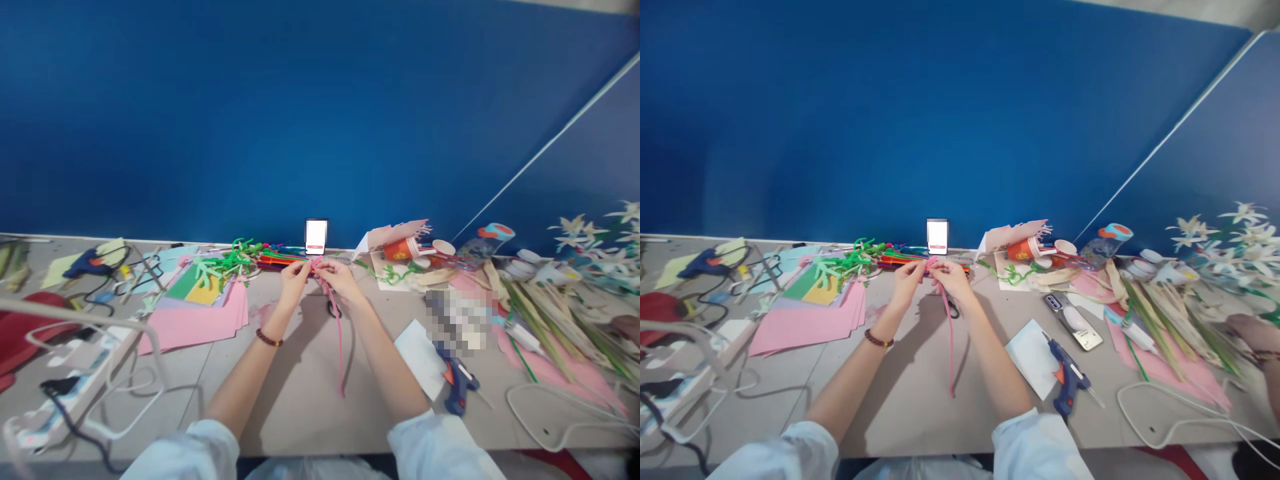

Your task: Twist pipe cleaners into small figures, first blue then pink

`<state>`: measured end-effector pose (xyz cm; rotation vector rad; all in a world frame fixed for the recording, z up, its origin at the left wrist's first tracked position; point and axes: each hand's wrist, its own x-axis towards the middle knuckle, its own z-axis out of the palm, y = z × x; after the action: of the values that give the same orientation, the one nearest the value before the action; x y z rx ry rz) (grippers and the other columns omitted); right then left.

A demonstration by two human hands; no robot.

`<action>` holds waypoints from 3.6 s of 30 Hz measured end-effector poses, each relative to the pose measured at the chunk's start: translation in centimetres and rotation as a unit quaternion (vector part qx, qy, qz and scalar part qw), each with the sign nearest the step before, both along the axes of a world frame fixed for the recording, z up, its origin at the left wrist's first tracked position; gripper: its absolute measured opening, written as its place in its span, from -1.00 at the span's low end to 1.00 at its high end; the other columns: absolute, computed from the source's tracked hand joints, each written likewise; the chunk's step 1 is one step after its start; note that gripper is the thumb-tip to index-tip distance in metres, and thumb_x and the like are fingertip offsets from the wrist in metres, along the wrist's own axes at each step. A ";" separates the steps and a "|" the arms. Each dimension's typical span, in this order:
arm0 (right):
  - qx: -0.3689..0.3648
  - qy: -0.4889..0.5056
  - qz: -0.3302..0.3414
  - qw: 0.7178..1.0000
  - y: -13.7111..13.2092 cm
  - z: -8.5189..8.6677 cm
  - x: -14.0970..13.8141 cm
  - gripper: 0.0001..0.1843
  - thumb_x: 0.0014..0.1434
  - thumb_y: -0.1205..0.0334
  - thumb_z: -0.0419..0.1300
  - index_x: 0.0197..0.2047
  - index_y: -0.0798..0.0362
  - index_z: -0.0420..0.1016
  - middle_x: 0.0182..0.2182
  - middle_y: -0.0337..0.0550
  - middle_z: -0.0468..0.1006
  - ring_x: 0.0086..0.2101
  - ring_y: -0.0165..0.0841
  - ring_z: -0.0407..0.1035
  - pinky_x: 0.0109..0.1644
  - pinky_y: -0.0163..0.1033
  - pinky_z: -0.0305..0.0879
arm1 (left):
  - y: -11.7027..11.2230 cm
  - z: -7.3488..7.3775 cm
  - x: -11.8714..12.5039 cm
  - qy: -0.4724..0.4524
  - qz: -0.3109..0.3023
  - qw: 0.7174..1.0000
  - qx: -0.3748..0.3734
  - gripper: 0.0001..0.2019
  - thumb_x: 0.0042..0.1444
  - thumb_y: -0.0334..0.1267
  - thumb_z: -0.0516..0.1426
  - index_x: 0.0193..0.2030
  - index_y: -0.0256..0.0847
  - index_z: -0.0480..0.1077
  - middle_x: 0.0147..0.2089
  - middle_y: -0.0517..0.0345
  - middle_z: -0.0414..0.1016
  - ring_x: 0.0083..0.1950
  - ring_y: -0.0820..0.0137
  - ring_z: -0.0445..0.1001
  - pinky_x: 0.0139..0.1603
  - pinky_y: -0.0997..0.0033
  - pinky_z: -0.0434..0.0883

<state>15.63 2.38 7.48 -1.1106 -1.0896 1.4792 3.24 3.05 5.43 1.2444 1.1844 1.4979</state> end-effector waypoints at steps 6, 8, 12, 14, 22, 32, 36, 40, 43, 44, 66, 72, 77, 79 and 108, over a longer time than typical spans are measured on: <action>0.032 -0.048 -0.040 0.998 0.1 -0.2 0.8 -0.70 -0.17 0.08 0.32 -0.41 0.10 0.44 -0.59 -0.30 0.38 -0.67 -0.59 0.03 -0.69 -0.43 -0.13 | -0.3 0.4 0.2 -0.015 -0.042 0.999 -0.018 -0.73 -0.02 -0.10 0.17 -0.58 -0.25 0.36 -0.64 0.29 0.16 -0.58 0.56 0.10 -0.57 0.51 0.05; 0.048 -0.051 -0.045 0.997 0.0 -0.2 0.7 -0.67 -0.17 0.03 0.33 -0.42 0.11 0.44 -0.57 -0.28 0.39 -0.64 -0.56 0.07 -0.66 -0.41 -0.09 | -0.4 0.6 0.3 -0.030 -0.040 0.999 -0.020 -0.73 -0.02 -0.09 0.18 -0.57 -0.24 0.35 -0.64 0.29 0.15 -0.59 0.56 0.09 -0.58 0.50 0.05; 0.032 -0.013 -0.041 0.999 0.1 -0.3 0.4 -0.60 -0.19 -0.05 0.35 -0.48 0.08 0.36 -0.68 -0.38 0.22 -0.67 -0.57 -0.03 -0.66 -0.41 -0.16 | -0.7 0.9 0.4 -0.041 -0.039 0.998 -0.015 -0.70 0.00 -0.07 0.17 -0.57 -0.24 0.34 -0.65 0.28 0.14 -0.58 0.56 0.10 -0.57 0.49 0.06; 0.020 0.011 -0.038 0.999 0.1 -0.3 0.3 -0.58 -0.20 -0.06 0.36 -0.46 0.07 0.34 -0.69 -0.41 0.16 -0.69 -0.60 -0.10 -0.68 -0.41 -0.24 | -0.8 1.2 0.4 -0.042 -0.041 0.998 -0.014 -0.71 0.01 -0.07 0.17 -0.55 -0.24 0.35 -0.65 0.28 0.15 -0.58 0.55 0.12 -0.57 0.49 0.08; 0.037 0.045 -0.019 0.998 -0.1 0.2 0.2 -0.55 -0.20 0.01 0.37 -0.27 0.08 0.45 -0.69 -0.43 0.17 -0.71 -0.62 -0.15 -0.68 -0.39 -0.32 | -1.0 1.4 0.9 -0.057 -0.056 0.997 -0.012 -0.69 0.04 -0.01 0.14 -0.49 -0.22 0.30 -0.64 0.31 0.17 -0.61 0.57 0.11 -0.60 0.52 0.05; 0.026 0.082 -0.050 0.995 0.2 -0.3 0.4 -0.60 -0.24 0.07 0.40 -0.33 0.13 0.51 -0.65 -0.30 0.39 -0.75 -0.66 -0.11 -0.69 -0.38 -0.33 | -0.8 1.2 0.7 -0.089 -0.146 0.983 -0.071 -0.58 0.01 0.12 0.14 -0.49 -0.25 0.29 -0.65 0.30 0.20 -0.66 0.60 0.12 -0.66 0.54 0.02; 0.006 0.104 -0.027 0.994 0.3 -0.5 0.5 -0.64 -0.22 0.09 0.39 -0.38 0.11 0.46 -0.61 -0.29 0.42 -0.74 -0.67 -0.09 -0.68 -0.41 -0.33 | -0.8 1.3 0.6 -0.102 -0.170 0.976 -0.094 -0.56 -0.01 0.14 0.14 -0.55 -0.25 0.26 -0.72 0.39 0.02 -0.71 0.64 -0.09 -0.68 0.51 -0.17; -0.010 0.136 0.018 0.990 0.3 -0.7 0.7 -0.65 -0.18 0.11 0.38 -0.34 0.07 0.42 -0.61 -0.36 0.35 -0.72 -0.67 -0.09 -0.68 -0.44 -0.33 | -0.8 1.5 0.8 -0.109 -0.139 0.980 -0.090 -0.52 -0.09 0.15 0.19 -0.62 -0.22 0.16 -0.72 0.38 0.01 -0.69 0.64 -0.09 -0.66 0.49 -0.17; -0.013 0.153 0.051 0.987 0.3 -0.8 0.9 -0.65 -0.15 0.12 0.38 -0.31 0.06 0.41 -0.60 -0.39 0.31 -0.72 -0.67 -0.09 -0.68 -0.45 -0.32 | -0.9 1.7 1.0 -0.117 -0.134 0.981 -0.081 -0.50 -0.10 0.13 0.21 -0.65 -0.22 0.12 -0.72 0.36 0.02 -0.66 0.64 -0.06 -0.64 0.49 -0.11; -0.013 0.154 0.057 0.986 0.2 -0.9 0.9 -0.66 -0.14 0.12 0.37 -0.32 0.06 0.40 -0.60 -0.40 0.30 -0.72 -0.67 -0.09 -0.68 -0.45 -0.32 | -1.0 1.8 1.1 -0.119 -0.135 0.981 -0.078 -0.51 -0.09 0.12 0.21 -0.66 -0.22 0.12 -0.72 0.35 0.03 -0.65 0.63 -0.04 -0.64 0.50 -0.09; -0.013 0.155 0.117 0.981 0.1 -0.5 1.3 -0.69 -0.06 0.16 0.34 -0.46 0.03 0.23 -0.75 -0.50 0.01 -0.72 -0.61 -0.20 -0.65 -0.40 -0.32 | -1.2 1.9 1.4 -0.109 -0.148 0.981 -0.067 -0.59 -0.10 0.06 0.21 -0.61 -0.25 0.26 -0.67 0.33 0.03 -0.60 0.59 0.05 -0.59 0.52 -0.01; -0.011 0.144 0.109 0.984 0.1 -0.4 1.2 -0.71 -0.07 0.18 0.32 -0.47 0.04 0.23 -0.75 -0.49 0.08 -0.73 -0.62 -0.17 -0.66 -0.40 -0.31 | -1.2 2.1 1.0 -0.109 -0.182 0.973 -0.093 -0.56 -0.08 0.03 0.17 -0.68 -0.22 0.11 -0.72 0.35 0.00 -0.66 0.62 -0.07 -0.63 0.49 -0.14; 0.011 0.124 0.113 0.986 -0.2 -0.1 1.3 -0.77 -0.04 0.16 0.29 -0.40 0.05 0.32 -0.72 -0.46 0.15 -0.72 -0.62 -0.14 -0.64 -0.41 -0.28 | -1.4 2.6 0.7 -0.104 -0.210 0.967 -0.100 -0.60 -0.08 -0.03 0.17 -0.67 -0.22 0.10 -0.72 0.35 -0.01 -0.67 0.63 -0.09 -0.63 0.48 -0.19; 0.026 0.116 0.124 0.985 -0.4 0.1 1.5 -0.80 -0.03 0.16 0.28 -0.40 0.05 0.35 -0.71 -0.43 0.18 -0.71 -0.60 -0.12 -0.63 -0.40 -0.25 | -1.7 2.8 0.6 -0.103 -0.228 0.962 -0.106 -0.60 -0.06 -0.04 0.16 -0.68 -0.22 0.11 -0.73 0.35 -0.04 -0.69 0.63 -0.11 -0.63 0.47 -0.20; 0.038 0.091 0.006 0.995 -0.3 0.6 1.0 -0.73 -0.17 0.14 0.33 -0.43 0.05 0.36 -0.65 -0.36 0.33 -0.70 -0.60 0.03 -0.67 -0.45 -0.20 | -1.8 2.1 1.0 0.080 -0.088 0.990 0.075 -0.83 0.10 -0.21 0.10 -0.20 -0.21 0.40 -0.30 0.09 0.48 -0.34 0.43 0.41 -0.29 0.47 0.32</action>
<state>16.64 2.09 8.11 -0.8993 -1.0178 1.5045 4.22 1.28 7.52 1.5534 1.0486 1.3971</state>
